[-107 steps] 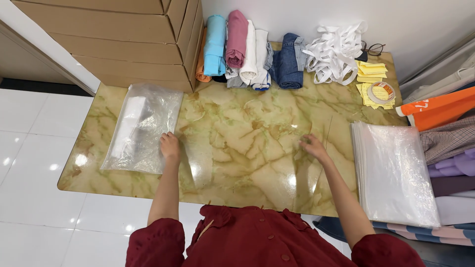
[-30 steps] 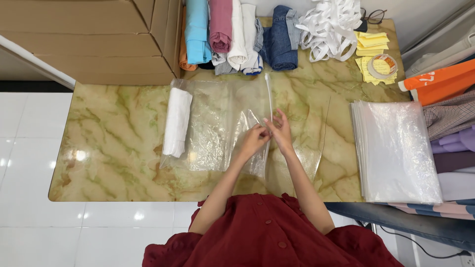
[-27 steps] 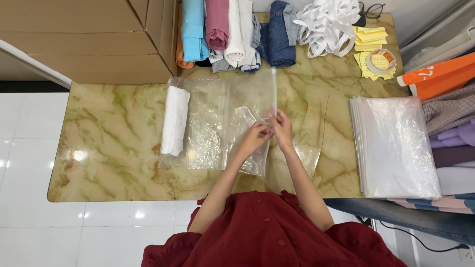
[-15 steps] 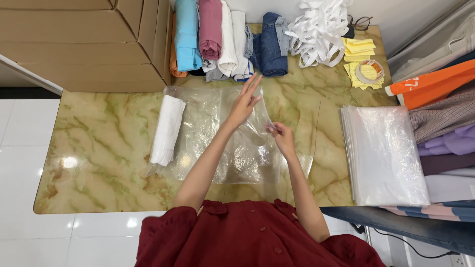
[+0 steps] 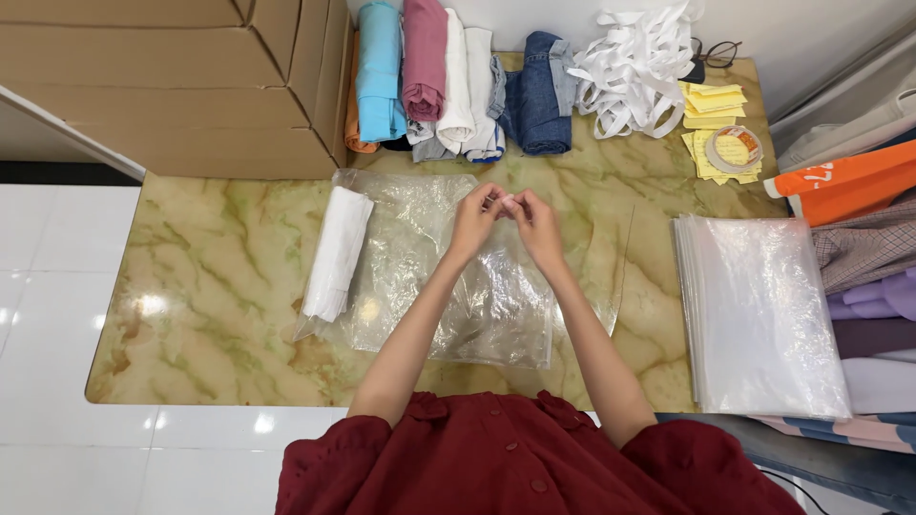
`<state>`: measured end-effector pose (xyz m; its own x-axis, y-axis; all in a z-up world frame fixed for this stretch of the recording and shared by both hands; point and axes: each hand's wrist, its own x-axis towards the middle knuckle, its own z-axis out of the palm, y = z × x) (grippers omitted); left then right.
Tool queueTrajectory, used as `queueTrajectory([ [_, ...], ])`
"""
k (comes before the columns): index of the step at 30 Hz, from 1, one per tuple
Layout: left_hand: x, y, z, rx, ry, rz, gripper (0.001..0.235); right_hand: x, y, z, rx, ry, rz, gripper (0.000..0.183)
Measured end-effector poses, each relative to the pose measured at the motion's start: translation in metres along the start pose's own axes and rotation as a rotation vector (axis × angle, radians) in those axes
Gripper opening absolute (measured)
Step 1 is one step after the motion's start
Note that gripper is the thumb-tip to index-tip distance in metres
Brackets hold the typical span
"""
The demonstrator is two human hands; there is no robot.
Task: The person folds a white garment and places it into a clear plastic bag on a marble countertop. They then pick up a pair of folded jeans, unfold them, and hang them on a metal hanger on a clothing rack.
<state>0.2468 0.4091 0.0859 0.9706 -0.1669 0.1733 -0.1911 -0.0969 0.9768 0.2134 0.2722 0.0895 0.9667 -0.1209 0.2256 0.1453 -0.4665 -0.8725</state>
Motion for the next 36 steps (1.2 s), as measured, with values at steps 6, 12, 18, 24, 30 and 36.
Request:
queueTrajectory([
  [6, -0.020, -0.019, -0.011, -0.116, 0.105, -0.125, 0.008, -0.006, -0.009, 0.007, -0.354, -0.133, -0.191, 0.019],
  [12, -0.021, -0.039, -0.045, -0.090, 0.279, -0.061, 0.014, -0.035, -0.010, -0.023, -0.556, -0.250, -0.333, 0.019],
  [18, -0.004, -0.064, -0.102, 0.002, 0.463, -0.053, 0.009, -0.075, -0.040, -0.069, -0.553, -0.479, -0.210, 0.023],
  [24, 0.011, -0.099, -0.145, 0.055, 0.623, -0.052, 0.010, -0.086, -0.066, -0.104, -0.500, -0.654, -0.048, 0.027],
  [30, 0.001, -0.112, -0.181, 0.025, 0.784, -0.159, 0.012, -0.094, -0.086, -0.113, -0.309, -0.855, 0.198, 0.020],
  [36, -0.040, -0.034, -0.137, -0.323, 0.541, -0.424, 0.099, -0.088, -0.102, -0.106, -0.154, -0.772, 0.072, 0.017],
])
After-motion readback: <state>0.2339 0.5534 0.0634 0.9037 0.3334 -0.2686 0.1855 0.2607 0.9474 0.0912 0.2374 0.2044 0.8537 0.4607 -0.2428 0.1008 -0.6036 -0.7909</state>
